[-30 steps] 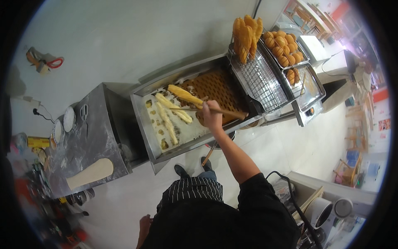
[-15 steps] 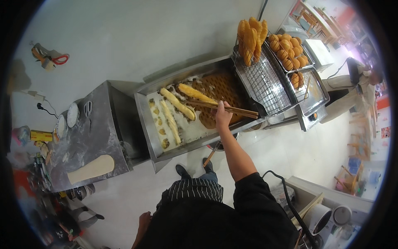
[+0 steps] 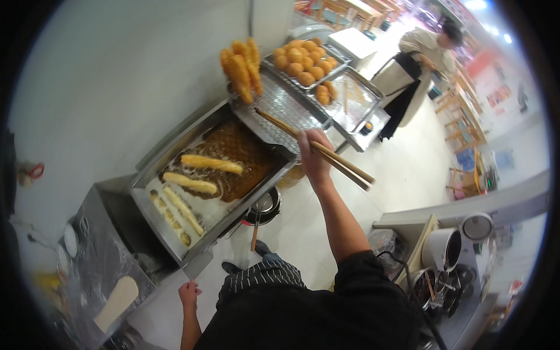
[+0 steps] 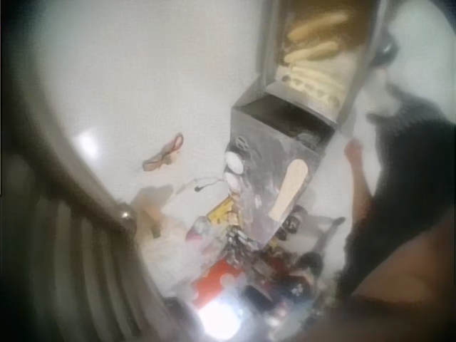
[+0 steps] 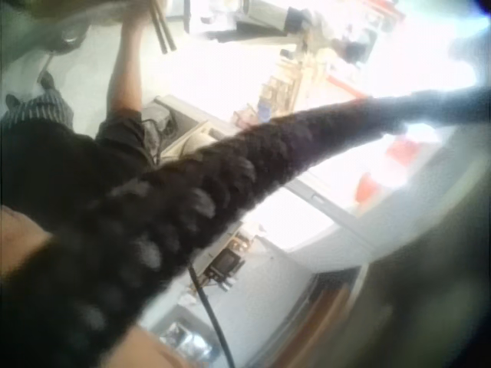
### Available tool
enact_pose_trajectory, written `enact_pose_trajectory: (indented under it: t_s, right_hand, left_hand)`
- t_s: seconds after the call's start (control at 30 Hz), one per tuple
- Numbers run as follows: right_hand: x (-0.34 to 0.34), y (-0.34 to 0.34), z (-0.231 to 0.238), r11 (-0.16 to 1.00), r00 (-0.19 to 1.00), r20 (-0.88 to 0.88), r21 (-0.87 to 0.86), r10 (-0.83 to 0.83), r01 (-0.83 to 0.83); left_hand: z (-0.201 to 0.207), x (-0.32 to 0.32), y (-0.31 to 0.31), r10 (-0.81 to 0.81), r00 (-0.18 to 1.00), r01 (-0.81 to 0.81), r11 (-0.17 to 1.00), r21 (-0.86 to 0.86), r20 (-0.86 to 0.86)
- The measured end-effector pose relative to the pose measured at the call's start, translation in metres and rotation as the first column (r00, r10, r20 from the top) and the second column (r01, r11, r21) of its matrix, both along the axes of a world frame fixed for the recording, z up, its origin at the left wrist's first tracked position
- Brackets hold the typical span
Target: The person cuts strips of dough on a floured countertop, places them into a deep fryer, and uses chopsticks to turn and remove the fried dough. The person then packs the fried dough into a plastic bag and places it on a tray. Finally, the person scoops a dark sauce into a bowl and adds noodles.
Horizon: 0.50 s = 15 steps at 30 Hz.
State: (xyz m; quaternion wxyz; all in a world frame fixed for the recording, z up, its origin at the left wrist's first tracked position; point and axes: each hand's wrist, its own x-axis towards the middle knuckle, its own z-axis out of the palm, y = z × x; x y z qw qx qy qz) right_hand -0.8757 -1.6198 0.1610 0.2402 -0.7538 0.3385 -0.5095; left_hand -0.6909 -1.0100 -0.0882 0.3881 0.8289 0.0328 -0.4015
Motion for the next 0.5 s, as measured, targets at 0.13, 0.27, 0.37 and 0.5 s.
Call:
enact_pose_trajectory:
  t_s: [0.13, 0.27, 0.37, 0.5]
  right_hand:
    - [-0.019, -0.040, 0.012, 0.991, 0.996, -0.049, -0.119, -0.068, 0.062]
    - [-0.043, -0.053, 0.008, 0.995, 0.973, -0.216, 0.033, -0.082, 0.091]
    - [-0.074, -0.060, 0.019, 0.999, 0.995, 0.084, -0.019, 0.052, -0.050]
    - [-0.080, -0.083, 0.024, 0.991, 0.987, 0.115, 0.075, -0.115, 0.107]
  left_hand:
    - [-0.016, -0.017, -0.004, -0.225, 0.958, 0.197, 0.967, 0.162, 0.177]
    - [-0.041, -0.043, 0.033, 0.040, 0.982, -0.015, 0.991, 0.136, -0.187]
    - [-0.041, -0.059, 0.087, -0.088, 0.942, 0.123, 0.988, 0.088, -0.324]
    - [-0.035, -0.082, 0.113, 0.177, 0.921, -0.119, 0.976, 0.180, -0.347]
